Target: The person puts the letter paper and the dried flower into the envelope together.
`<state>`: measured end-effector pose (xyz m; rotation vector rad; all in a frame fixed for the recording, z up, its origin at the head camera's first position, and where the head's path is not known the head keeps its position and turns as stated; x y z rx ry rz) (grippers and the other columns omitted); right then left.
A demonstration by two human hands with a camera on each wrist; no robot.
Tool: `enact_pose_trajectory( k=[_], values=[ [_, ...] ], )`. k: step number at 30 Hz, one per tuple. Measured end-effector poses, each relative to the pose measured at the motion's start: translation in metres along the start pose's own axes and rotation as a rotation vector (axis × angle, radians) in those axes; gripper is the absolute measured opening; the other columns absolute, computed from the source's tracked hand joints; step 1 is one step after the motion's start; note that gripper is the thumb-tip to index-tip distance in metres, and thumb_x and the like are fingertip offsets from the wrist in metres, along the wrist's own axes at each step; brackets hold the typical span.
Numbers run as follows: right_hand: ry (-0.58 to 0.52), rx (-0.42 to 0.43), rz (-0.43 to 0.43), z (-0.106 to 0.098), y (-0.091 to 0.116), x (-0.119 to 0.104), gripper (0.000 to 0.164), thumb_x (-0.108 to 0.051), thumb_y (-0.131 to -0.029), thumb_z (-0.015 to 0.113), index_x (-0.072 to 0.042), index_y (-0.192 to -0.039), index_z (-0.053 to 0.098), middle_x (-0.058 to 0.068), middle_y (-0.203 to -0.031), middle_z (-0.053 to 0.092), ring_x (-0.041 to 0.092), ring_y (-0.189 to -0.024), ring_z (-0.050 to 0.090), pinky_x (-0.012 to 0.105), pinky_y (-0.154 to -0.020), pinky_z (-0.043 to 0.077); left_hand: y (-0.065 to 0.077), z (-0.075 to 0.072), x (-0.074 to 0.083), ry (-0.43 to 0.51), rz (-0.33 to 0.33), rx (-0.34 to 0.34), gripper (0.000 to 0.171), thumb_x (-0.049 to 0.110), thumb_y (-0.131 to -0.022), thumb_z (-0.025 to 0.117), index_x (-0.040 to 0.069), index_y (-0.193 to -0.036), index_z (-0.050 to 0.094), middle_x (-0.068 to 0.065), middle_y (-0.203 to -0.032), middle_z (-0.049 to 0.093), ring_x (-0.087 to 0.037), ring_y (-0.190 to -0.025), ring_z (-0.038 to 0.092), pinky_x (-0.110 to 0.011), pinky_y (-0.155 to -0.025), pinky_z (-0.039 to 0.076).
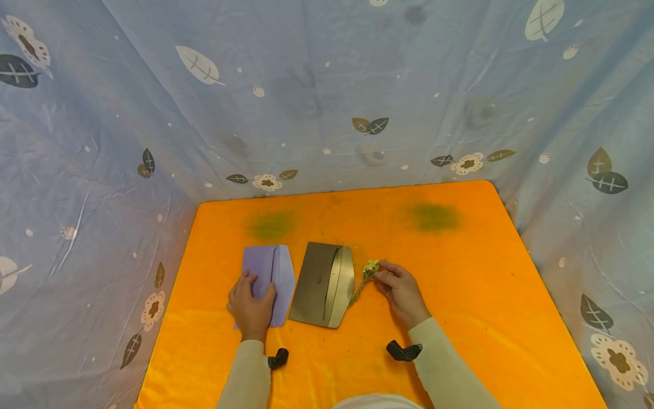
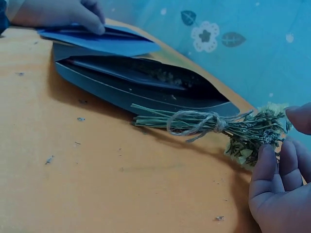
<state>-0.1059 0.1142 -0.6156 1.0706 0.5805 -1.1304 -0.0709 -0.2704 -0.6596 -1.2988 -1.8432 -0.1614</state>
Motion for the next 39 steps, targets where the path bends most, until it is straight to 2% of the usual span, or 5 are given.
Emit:
enact_pose_trajectory(
  k=[6, 14, 21, 28, 39],
  values=[
    [0.037, 0.018, 0.001, 0.003, 0.001, 0.004, 0.044, 0.008, -0.106, 0.062, 0.014, -0.148, 0.052, 0.007, -0.121, 0.065, 0.019, -0.093, 0.063, 0.032, -0.091, 0.056, 0.0, -0.001, 0.001, -0.001, 0.0, -0.001, 0.047, 0.031, -0.087, 0.089, 0.006, -0.123, 0.073, -0.012, -0.156, 0.059, -0.047, -0.138, 0.048, -0.067, -0.104, 0.03],
    [0.131, 0.022, 0.003, 0.006, 0.003, 0.006, 0.039, 0.002, -0.105, 0.069, 0.008, -0.142, 0.06, 0.01, -0.116, 0.067, 0.025, -0.098, 0.067, 0.033, -0.083, 0.055, 0.0, -0.002, 0.002, 0.007, -0.002, 0.0, 0.046, 0.03, -0.087, 0.089, 0.006, -0.123, 0.073, -0.013, -0.156, 0.059, -0.047, -0.137, 0.048, -0.068, -0.105, 0.029],
    [0.159, 0.019, 0.002, 0.008, 0.004, 0.007, 0.037, -0.001, -0.104, 0.071, 0.008, -0.139, 0.061, 0.015, -0.128, 0.065, 0.031, -0.112, 0.068, 0.039, -0.094, 0.058, 0.001, -0.002, 0.003, 0.009, 0.002, 0.003, 0.046, 0.029, -0.087, 0.09, 0.005, -0.123, 0.073, -0.014, -0.156, 0.06, -0.048, -0.137, 0.048, -0.069, -0.106, 0.028],
    [0.178, 0.012, -0.014, 0.009, 0.006, 0.008, 0.029, -0.001, -0.104, 0.071, 0.008, -0.13, 0.064, 0.023, -0.135, 0.065, 0.035, -0.118, 0.066, 0.041, -0.095, 0.059, 0.0, -0.001, 0.002, 0.012, 0.001, 0.005, 0.046, 0.029, -0.086, 0.09, 0.005, -0.122, 0.073, -0.013, -0.156, 0.059, -0.048, -0.137, 0.048, -0.07, -0.107, 0.028],
    [0.17, 0.012, 0.006, 0.012, 0.007, 0.004, 0.053, -0.005, -0.109, 0.064, 0.006, -0.157, 0.042, 0.026, -0.156, 0.048, 0.04, -0.13, 0.06, 0.043, -0.1, 0.057, 0.0, -0.001, 0.001, 0.016, 0.003, 0.006, 0.046, 0.029, -0.087, 0.09, 0.005, -0.123, 0.073, -0.014, -0.155, 0.06, -0.048, -0.137, 0.048, -0.07, -0.107, 0.028]
  ],
)
Point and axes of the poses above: each hand's wrist, its own y-axis away from the middle knuckle, its own z-axis out of the palm, x = y × z, the point moved 1 cm from there along -y, towards the middle knuckle
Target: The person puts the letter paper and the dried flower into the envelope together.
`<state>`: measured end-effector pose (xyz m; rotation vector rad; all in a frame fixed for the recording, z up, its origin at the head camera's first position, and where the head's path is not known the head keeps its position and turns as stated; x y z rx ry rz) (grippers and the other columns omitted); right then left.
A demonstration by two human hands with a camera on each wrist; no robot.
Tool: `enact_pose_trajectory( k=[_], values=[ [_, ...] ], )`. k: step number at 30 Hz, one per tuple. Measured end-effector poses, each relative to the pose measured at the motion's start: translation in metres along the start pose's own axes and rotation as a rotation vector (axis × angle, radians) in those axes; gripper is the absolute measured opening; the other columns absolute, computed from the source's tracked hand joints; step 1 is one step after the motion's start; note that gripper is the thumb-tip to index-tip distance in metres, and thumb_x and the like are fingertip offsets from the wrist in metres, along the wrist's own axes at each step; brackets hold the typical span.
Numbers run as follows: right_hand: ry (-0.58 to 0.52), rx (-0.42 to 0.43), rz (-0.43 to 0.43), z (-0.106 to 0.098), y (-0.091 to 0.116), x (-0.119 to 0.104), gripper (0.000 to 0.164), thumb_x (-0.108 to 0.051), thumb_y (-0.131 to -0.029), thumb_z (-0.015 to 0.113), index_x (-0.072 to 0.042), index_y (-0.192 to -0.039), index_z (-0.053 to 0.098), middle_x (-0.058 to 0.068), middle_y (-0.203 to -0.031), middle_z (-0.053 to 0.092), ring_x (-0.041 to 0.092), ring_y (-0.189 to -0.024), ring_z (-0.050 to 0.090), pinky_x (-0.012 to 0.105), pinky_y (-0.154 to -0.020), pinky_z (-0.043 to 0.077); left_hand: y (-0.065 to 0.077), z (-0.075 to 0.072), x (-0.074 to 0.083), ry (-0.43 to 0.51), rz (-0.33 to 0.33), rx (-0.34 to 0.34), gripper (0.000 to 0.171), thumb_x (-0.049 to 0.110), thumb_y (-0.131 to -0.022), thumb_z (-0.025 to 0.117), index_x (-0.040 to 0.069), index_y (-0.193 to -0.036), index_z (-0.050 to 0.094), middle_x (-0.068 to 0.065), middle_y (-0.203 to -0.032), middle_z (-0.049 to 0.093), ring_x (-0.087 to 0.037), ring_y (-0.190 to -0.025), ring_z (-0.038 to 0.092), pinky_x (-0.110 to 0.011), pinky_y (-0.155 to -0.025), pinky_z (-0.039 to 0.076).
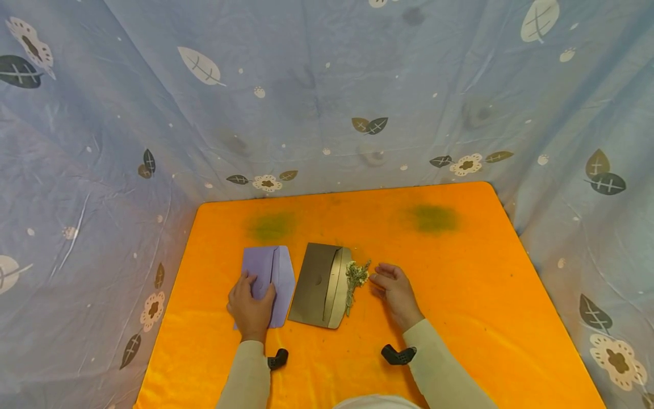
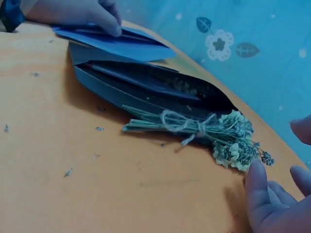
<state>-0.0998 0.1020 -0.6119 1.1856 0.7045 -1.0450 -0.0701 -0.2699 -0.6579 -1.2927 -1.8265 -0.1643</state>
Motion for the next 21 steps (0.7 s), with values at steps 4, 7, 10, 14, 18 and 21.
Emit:
enact_pose_trajectory(
  k=[4, 7, 10, 14, 18, 21],
  values=[
    [-0.024, -0.027, -0.001, 0.003, 0.001, -0.003, 0.061, -0.008, -0.111, 0.061, 0.004, -0.165, 0.034, 0.026, -0.162, 0.042, 0.042, -0.137, 0.054, 0.042, -0.099, 0.058, 0.0, 0.0, -0.001, -0.006, 0.001, -0.002, 0.047, 0.029, -0.087, 0.09, 0.005, -0.124, 0.073, -0.013, -0.156, 0.059, -0.048, -0.137, 0.048, -0.069, -0.106, 0.028],
    [0.001, -0.041, 0.002, 0.006, 0.0, -0.003, 0.061, -0.009, -0.112, 0.061, 0.003, -0.165, 0.035, 0.027, -0.162, 0.044, 0.043, -0.138, 0.053, 0.044, -0.1, 0.057, 0.0, 0.001, -0.002, -0.008, -0.002, -0.004, 0.048, 0.03, -0.087, 0.09, 0.005, -0.124, 0.073, -0.013, -0.156, 0.059, -0.047, -0.137, 0.048, -0.068, -0.106, 0.028],
    [0.063, -0.033, 0.001, 0.012, -0.002, -0.001, 0.059, -0.009, -0.111, 0.062, 0.003, -0.163, 0.039, 0.027, -0.16, 0.047, 0.041, -0.138, 0.054, 0.048, -0.102, 0.053, 0.0, 0.001, -0.004, -0.007, -0.001, -0.003, 0.047, 0.031, -0.087, 0.09, 0.006, -0.124, 0.073, -0.013, -0.156, 0.059, -0.047, -0.137, 0.048, -0.069, -0.106, 0.028],
    [0.116, -0.025, -0.028, 0.019, -0.003, 0.0, 0.058, -0.007, -0.108, 0.066, 0.005, -0.16, 0.043, 0.027, -0.147, 0.057, 0.041, -0.131, 0.058, 0.052, -0.104, 0.05, 0.0, 0.002, -0.005, -0.013, 0.004, 0.001, 0.047, 0.032, -0.088, 0.089, 0.006, -0.124, 0.073, -0.012, -0.156, 0.06, -0.047, -0.137, 0.048, -0.068, -0.105, 0.029],
    [0.112, -0.029, -0.052, 0.023, -0.002, 0.001, 0.055, -0.004, -0.107, 0.067, 0.007, -0.155, 0.046, 0.023, -0.127, 0.063, 0.036, -0.116, 0.064, 0.047, -0.099, 0.054, 0.0, 0.002, -0.005, -0.009, 0.009, 0.006, 0.047, 0.032, -0.087, 0.089, 0.006, -0.123, 0.073, -0.012, -0.155, 0.06, -0.048, -0.136, 0.049, -0.068, -0.105, 0.029],
    [0.117, -0.028, -0.041, 0.025, -0.001, 0.002, 0.053, -0.003, -0.105, 0.069, 0.006, -0.152, 0.048, 0.02, -0.12, 0.063, 0.028, -0.103, 0.066, 0.04, -0.089, 0.057, 0.0, 0.001, -0.004, 0.0, 0.015, 0.011, 0.047, 0.031, -0.087, 0.089, 0.005, -0.123, 0.073, -0.013, -0.155, 0.06, -0.048, -0.135, 0.049, -0.069, -0.105, 0.029]
  ],
)
Point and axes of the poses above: each hand's wrist, its own y-axis away from the middle knuckle, its own z-axis out of the palm, x = y × z, the point moved 1 cm from there along -y, towards the middle knuckle
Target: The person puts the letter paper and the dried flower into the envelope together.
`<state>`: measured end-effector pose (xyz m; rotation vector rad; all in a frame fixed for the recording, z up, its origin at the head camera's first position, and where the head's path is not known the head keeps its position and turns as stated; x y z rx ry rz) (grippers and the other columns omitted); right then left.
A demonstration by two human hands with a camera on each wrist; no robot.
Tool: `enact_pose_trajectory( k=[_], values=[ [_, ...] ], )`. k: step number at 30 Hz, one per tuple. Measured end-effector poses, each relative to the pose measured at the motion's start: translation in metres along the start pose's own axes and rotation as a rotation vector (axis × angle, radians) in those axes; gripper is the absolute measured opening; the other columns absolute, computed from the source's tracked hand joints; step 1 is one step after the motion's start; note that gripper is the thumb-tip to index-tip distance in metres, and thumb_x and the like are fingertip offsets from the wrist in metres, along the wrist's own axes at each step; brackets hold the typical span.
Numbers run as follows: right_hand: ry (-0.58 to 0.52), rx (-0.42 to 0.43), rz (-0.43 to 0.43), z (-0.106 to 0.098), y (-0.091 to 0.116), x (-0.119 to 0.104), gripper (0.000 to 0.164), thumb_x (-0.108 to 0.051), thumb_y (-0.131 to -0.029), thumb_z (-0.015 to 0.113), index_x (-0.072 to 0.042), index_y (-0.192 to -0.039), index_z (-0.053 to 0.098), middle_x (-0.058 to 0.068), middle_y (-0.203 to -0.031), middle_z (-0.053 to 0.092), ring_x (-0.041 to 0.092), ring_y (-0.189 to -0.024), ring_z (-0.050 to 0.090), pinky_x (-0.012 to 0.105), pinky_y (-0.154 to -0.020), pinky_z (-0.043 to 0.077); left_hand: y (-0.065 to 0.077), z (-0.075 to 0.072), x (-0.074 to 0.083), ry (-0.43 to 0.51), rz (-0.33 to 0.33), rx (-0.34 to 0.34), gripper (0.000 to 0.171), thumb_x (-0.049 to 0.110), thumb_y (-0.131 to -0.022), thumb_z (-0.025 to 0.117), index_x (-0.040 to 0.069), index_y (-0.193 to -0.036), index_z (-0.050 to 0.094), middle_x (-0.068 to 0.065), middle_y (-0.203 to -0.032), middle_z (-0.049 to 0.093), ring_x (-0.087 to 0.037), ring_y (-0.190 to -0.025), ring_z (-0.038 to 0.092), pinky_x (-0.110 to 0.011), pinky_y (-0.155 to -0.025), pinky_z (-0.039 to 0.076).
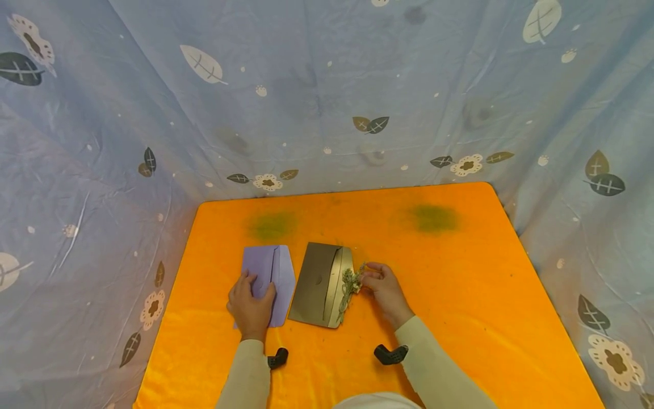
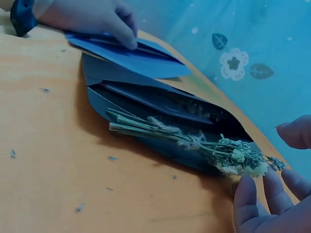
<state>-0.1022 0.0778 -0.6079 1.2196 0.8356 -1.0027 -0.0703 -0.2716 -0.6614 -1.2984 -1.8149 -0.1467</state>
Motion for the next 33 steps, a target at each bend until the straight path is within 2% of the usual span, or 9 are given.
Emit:
enact_pose_trajectory(
  k=[4, 8, 11, 15, 18, 22, 26, 30, 33],
  values=[
    [0.007, -0.004, 0.03, 0.005, 0.001, 0.002, 0.057, -0.001, -0.102, 0.072, 0.005, -0.153, 0.047, 0.021, -0.125, 0.059, 0.025, -0.099, 0.065, 0.035, -0.082, 0.056, 0.0, 0.0, 0.0, 0.001, 0.005, 0.007, 0.048, 0.03, -0.086, 0.09, 0.005, -0.122, 0.073, -0.013, -0.154, 0.061, -0.048, -0.135, 0.05, -0.068, -0.103, 0.03],
    [0.037, -0.011, 0.029, 0.01, 0.002, 0.005, 0.062, -0.002, -0.101, 0.074, 0.006, -0.156, 0.046, 0.025, -0.133, 0.059, 0.031, -0.113, 0.064, 0.035, -0.088, 0.056, -0.001, 0.002, -0.002, -0.007, 0.003, 0.007, 0.048, 0.031, -0.086, 0.09, 0.005, -0.123, 0.073, -0.013, -0.155, 0.061, -0.048, -0.135, 0.05, -0.068, -0.103, 0.03],
    [0.074, -0.025, 0.018, 0.014, 0.003, 0.005, 0.061, -0.003, -0.1, 0.074, 0.008, -0.155, 0.049, 0.025, -0.131, 0.061, 0.033, -0.117, 0.062, 0.036, -0.092, 0.055, -0.001, 0.002, -0.002, -0.01, 0.0, 0.003, 0.048, 0.031, -0.086, 0.09, 0.006, -0.123, 0.073, -0.013, -0.155, 0.061, -0.048, -0.135, 0.049, -0.068, -0.105, 0.03],
    [0.109, -0.043, 0.018, 0.018, 0.005, 0.007, 0.055, -0.002, -0.099, 0.076, 0.01, -0.148, 0.056, 0.02, -0.121, 0.063, 0.03, -0.11, 0.06, 0.034, -0.089, 0.055, -0.001, 0.001, -0.002, -0.007, -0.001, 0.004, 0.047, 0.031, -0.087, 0.089, 0.006, -0.123, 0.074, -0.013, -0.154, 0.061, -0.049, -0.135, 0.05, -0.069, -0.105, 0.03],
    [0.133, -0.049, 0.014, 0.02, 0.006, 0.008, 0.048, -0.002, -0.098, 0.076, 0.012, -0.141, 0.061, 0.019, -0.121, 0.063, 0.029, -0.109, 0.06, 0.033, -0.086, 0.055, -0.001, 0.002, -0.002, -0.007, 0.0, 0.004, 0.047, 0.031, -0.087, 0.089, 0.006, -0.123, 0.074, -0.013, -0.154, 0.061, -0.049, -0.135, 0.05, -0.069, -0.105, 0.03],
    [0.148, -0.061, 0.008, 0.022, 0.008, 0.008, 0.035, -0.002, -0.098, 0.077, 0.009, -0.129, 0.067, 0.018, -0.124, 0.064, 0.03, -0.11, 0.061, 0.037, -0.087, 0.055, -0.002, 0.002, -0.002, -0.011, 0.003, 0.006, 0.047, 0.031, -0.087, 0.089, 0.005, -0.124, 0.074, -0.013, -0.154, 0.061, -0.049, -0.135, 0.05, -0.069, -0.104, 0.031],
    [0.142, -0.079, 0.005, 0.024, 0.009, 0.007, 0.025, -0.001, -0.098, 0.077, 0.005, -0.12, 0.067, 0.017, -0.118, 0.064, 0.028, -0.103, 0.061, 0.039, -0.084, 0.055, -0.002, 0.002, -0.001, -0.012, 0.003, 0.01, 0.047, 0.03, -0.087, 0.089, 0.005, -0.123, 0.074, -0.014, -0.154, 0.061, -0.049, -0.135, 0.05, -0.069, -0.104, 0.031],
    [0.114, -0.097, 0.012, 0.024, 0.009, 0.006, 0.025, 0.001, -0.098, 0.077, 0.004, -0.119, 0.065, 0.016, -0.11, 0.062, 0.027, -0.094, 0.062, 0.039, -0.078, 0.056, -0.002, 0.002, -0.001, -0.014, -0.002, 0.007, 0.047, 0.03, -0.087, 0.089, 0.005, -0.124, 0.074, -0.014, -0.154, 0.061, -0.049, -0.135, 0.05, -0.069, -0.105, 0.031],
    [0.067, -0.104, 0.036, 0.022, 0.009, 0.006, 0.025, 0.002, -0.1, 0.073, 0.004, -0.123, 0.063, 0.016, -0.109, 0.062, 0.028, -0.091, 0.066, 0.039, -0.075, 0.058, -0.002, 0.001, -0.001, -0.017, -0.008, 0.0, 0.047, 0.031, -0.087, 0.089, 0.005, -0.124, 0.074, -0.013, -0.155, 0.06, -0.048, -0.135, 0.049, -0.068, -0.104, 0.031]
  ],
)
Point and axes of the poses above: each hand's wrist, its own y-axis away from the middle knuckle, its own z-axis out of the palm, x = y × z, the point moved 1 cm from there along -y, towards the middle knuckle
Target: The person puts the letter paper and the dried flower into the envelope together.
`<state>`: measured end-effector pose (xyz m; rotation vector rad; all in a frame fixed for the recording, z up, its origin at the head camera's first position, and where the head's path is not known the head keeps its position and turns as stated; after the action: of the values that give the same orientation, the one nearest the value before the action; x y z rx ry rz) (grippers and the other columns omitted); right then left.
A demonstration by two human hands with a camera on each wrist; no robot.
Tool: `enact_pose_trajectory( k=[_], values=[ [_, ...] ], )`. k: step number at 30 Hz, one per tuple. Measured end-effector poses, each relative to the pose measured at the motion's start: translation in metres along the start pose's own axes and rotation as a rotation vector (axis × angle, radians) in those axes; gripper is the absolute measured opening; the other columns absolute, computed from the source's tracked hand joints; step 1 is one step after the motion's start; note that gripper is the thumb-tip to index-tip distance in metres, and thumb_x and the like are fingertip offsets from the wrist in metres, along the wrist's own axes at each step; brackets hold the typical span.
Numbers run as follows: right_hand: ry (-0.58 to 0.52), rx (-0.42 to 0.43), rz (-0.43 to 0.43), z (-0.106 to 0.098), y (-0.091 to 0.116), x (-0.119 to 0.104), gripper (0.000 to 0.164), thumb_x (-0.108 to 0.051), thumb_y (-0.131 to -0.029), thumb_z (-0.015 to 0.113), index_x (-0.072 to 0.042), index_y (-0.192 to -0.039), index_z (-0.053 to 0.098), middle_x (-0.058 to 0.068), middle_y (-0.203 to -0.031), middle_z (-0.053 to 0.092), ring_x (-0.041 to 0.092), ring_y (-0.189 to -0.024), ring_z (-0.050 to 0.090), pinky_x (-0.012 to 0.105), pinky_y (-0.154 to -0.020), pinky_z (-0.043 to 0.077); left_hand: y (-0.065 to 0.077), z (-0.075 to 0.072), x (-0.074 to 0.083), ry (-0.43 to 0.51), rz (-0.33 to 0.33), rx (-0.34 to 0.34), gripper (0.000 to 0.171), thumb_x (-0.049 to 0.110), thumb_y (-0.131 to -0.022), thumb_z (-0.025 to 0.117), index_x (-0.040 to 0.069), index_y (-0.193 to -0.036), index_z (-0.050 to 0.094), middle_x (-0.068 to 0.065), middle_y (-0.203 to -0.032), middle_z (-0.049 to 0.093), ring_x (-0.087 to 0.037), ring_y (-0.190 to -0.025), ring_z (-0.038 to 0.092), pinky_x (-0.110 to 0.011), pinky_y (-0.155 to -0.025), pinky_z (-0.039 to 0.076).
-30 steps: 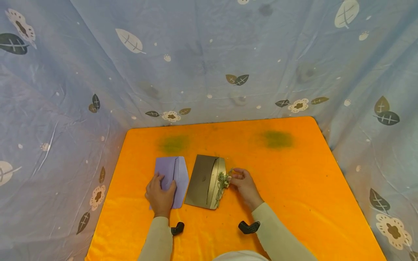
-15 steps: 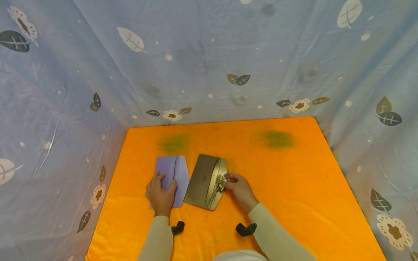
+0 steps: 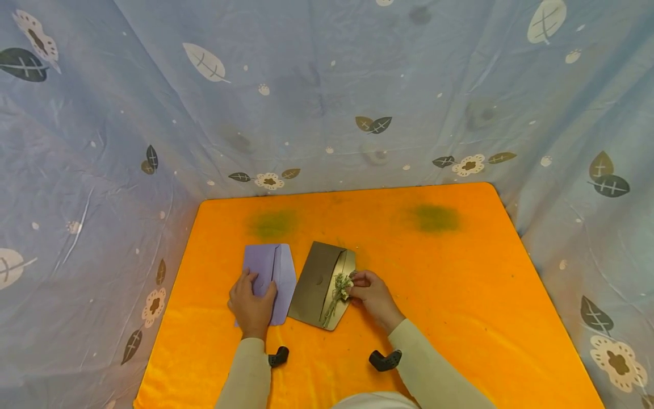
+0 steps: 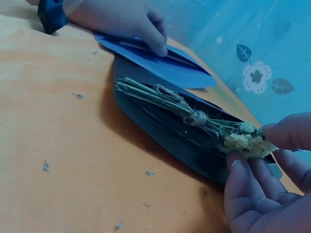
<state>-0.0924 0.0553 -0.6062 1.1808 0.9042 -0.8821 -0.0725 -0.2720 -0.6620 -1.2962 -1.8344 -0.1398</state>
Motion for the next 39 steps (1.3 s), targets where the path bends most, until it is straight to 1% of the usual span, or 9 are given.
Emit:
enact_pose_trajectory(
  k=[6, 11, 14, 20, 23, 26, 30, 35, 39],
  values=[
    [-0.094, 0.027, 0.035, -0.01, -0.004, -0.002, 0.027, 0.001, -0.105, 0.068, 0.004, -0.13, 0.06, 0.016, -0.114, 0.06, 0.029, -0.09, 0.067, 0.039, -0.078, 0.061, 0.0, 0.0, 0.002, 0.0, -0.003, -0.003, 0.047, 0.03, -0.088, 0.088, 0.005, -0.124, 0.074, -0.013, -0.155, 0.06, -0.048, -0.136, 0.049, -0.068, -0.103, 0.031],
    [-0.127, 0.047, 0.03, -0.022, -0.006, -0.004, 0.029, -0.002, -0.106, 0.067, 0.004, -0.133, 0.058, 0.015, -0.108, 0.063, 0.027, -0.081, 0.066, 0.037, -0.075, 0.06, 0.0, 0.0, 0.002, 0.0, 0.002, 0.001, 0.047, 0.032, -0.088, 0.088, 0.005, -0.124, 0.074, -0.013, -0.155, 0.061, -0.048, -0.135, 0.05, -0.068, -0.103, 0.031],
    [-0.156, 0.058, 0.021, -0.027, -0.008, -0.004, 0.029, -0.003, -0.107, 0.066, 0.004, -0.133, 0.057, 0.014, -0.106, 0.065, 0.026, -0.08, 0.066, 0.035, -0.074, 0.06, 0.0, 0.0, 0.001, 0.001, 0.007, 0.005, 0.047, 0.032, -0.087, 0.088, 0.005, -0.124, 0.074, -0.013, -0.155, 0.061, -0.048, -0.135, 0.05, -0.068, -0.103, 0.031],
    [-0.233, 0.066, -0.007, -0.028, -0.009, -0.012, 0.025, 0.0, -0.108, 0.061, 0.002, -0.131, 0.053, 0.012, -0.112, 0.06, 0.024, -0.092, 0.067, 0.035, -0.081, 0.06, 0.0, 0.0, 0.001, 0.004, 0.013, 0.006, 0.048, 0.032, -0.087, 0.089, 0.005, -0.124, 0.074, -0.013, -0.155, 0.061, -0.048, -0.135, 0.05, -0.068, -0.103, 0.031],
    [-0.276, 0.064, -0.016, -0.026, -0.01, -0.016, 0.027, 0.001, -0.108, 0.059, 0.003, -0.134, 0.052, 0.013, -0.115, 0.059, 0.024, -0.097, 0.067, 0.037, -0.087, 0.06, 0.001, 0.0, -0.001, 0.0, 0.012, 0.004, 0.048, 0.032, -0.087, 0.089, 0.006, -0.124, 0.074, -0.012, -0.155, 0.06, -0.048, -0.135, 0.05, -0.068, -0.102, 0.031],
    [-0.311, 0.061, -0.029, -0.022, -0.011, -0.019, 0.033, 0.003, -0.107, 0.058, 0.004, -0.139, 0.052, 0.015, -0.116, 0.06, 0.025, -0.097, 0.067, 0.04, -0.091, 0.06, 0.001, 0.001, -0.003, 0.0, 0.009, 0.004, 0.048, 0.033, -0.088, 0.089, 0.006, -0.125, 0.074, -0.011, -0.155, 0.06, -0.047, -0.135, 0.05, -0.068, -0.103, 0.031],
    [-0.344, 0.05, -0.043, -0.013, -0.015, -0.024, 0.034, 0.005, -0.106, 0.058, 0.006, -0.139, 0.052, 0.014, -0.111, 0.059, 0.024, -0.09, 0.068, 0.038, -0.089, 0.061, 0.001, 0.001, -0.003, 0.009, 0.008, 0.007, 0.047, 0.033, -0.089, 0.088, 0.005, -0.124, 0.073, -0.012, -0.155, 0.06, -0.048, -0.136, 0.05, -0.068, -0.103, 0.031],
    [-0.354, 0.032, -0.046, 0.002, -0.021, -0.027, 0.032, 0.008, -0.104, 0.06, 0.006, -0.136, 0.055, 0.013, -0.104, 0.06, 0.022, -0.083, 0.069, 0.037, -0.087, 0.062, 0.001, -0.001, -0.001, 0.019, 0.005, 0.006, 0.046, 0.032, -0.089, 0.087, 0.005, -0.124, 0.073, -0.013, -0.155, 0.06, -0.048, -0.136, 0.049, -0.068, -0.104, 0.03],
    [-0.341, 0.002, -0.049, 0.017, -0.025, -0.03, 0.031, 0.008, -0.104, 0.06, 0.005, -0.134, 0.056, 0.013, -0.105, 0.06, 0.021, -0.083, 0.069, 0.035, -0.085, 0.062, 0.001, -0.001, 0.0, 0.03, 0.011, 0.013, 0.046, 0.031, -0.089, 0.088, 0.005, -0.124, 0.073, -0.013, -0.154, 0.061, -0.048, -0.135, 0.049, -0.068, -0.105, 0.029]
  ],
)
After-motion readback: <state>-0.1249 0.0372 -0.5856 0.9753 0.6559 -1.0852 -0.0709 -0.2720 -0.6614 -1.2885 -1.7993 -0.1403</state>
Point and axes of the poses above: each hand's wrist, its own y-axis away from the middle knuckle, its own z-axis out of the palm, x = y × z, the point moved 1 cm from there along -y, towards the middle knuckle
